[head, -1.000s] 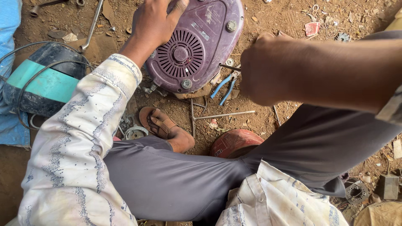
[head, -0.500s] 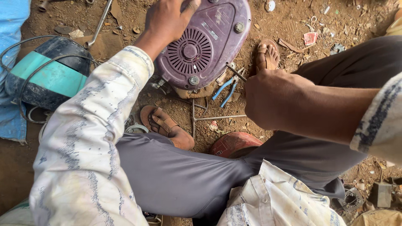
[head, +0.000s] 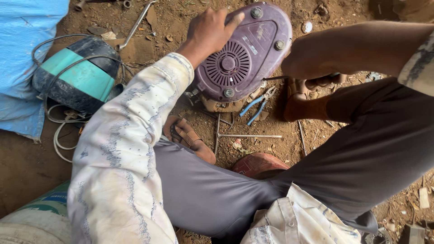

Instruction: The person sits on the ground and uses a screwdriver to tighten screws on the casing of a purple motor. The person holds the motor steady with one hand while turning the screwdriver with the other.

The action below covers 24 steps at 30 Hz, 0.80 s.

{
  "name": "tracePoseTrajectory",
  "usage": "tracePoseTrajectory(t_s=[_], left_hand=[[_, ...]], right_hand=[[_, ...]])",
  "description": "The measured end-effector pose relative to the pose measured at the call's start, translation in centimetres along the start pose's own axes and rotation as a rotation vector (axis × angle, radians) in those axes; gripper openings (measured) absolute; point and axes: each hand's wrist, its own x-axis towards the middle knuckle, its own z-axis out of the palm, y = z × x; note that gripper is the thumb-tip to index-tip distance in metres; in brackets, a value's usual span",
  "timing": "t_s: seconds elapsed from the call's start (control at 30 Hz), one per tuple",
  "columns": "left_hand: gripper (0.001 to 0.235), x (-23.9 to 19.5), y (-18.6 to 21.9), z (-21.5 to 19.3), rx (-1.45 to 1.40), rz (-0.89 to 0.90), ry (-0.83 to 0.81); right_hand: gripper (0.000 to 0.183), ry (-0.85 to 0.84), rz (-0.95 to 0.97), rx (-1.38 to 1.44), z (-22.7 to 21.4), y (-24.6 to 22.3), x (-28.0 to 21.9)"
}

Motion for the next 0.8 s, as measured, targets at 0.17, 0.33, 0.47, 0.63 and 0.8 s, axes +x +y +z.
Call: tracePoseTrajectory(t_s=[0.17, 0.33, 0.47, 0.63, 0.8], left_hand=[[0.059, 0.0, -0.8, 0.7, 0.012, 0.023, 0.045], [0.061, -0.1, -1.2, 1.2, 0.06, 0.068, 0.1], [0.063, 0.1, -1.1, 0.8, 0.044, 0.055, 0.101], [0.064, -0.2, -1.1, 0.5, -0.025, -0.011, -0.002], [0.064, -0.1, -0.8, 0.3, 0.033, -0.016, -0.022]], right_hand=[[0.032, 0.054, 0.008, 0.067, -0.3, -0.3, -0.5], [0.011, 0.291, -0.222, -0.446, -0.9, -1.7, -5.8], [0.038, 0.359, -0.409, -0.767, 0.0, -4.1, -9.4], [0.037, 0.518, -0.307, -0.542, 1.3, -3.5, -10.0], [0.036, 0.499, -0.128, -0.453, 2.5, -2.6, -9.8]])
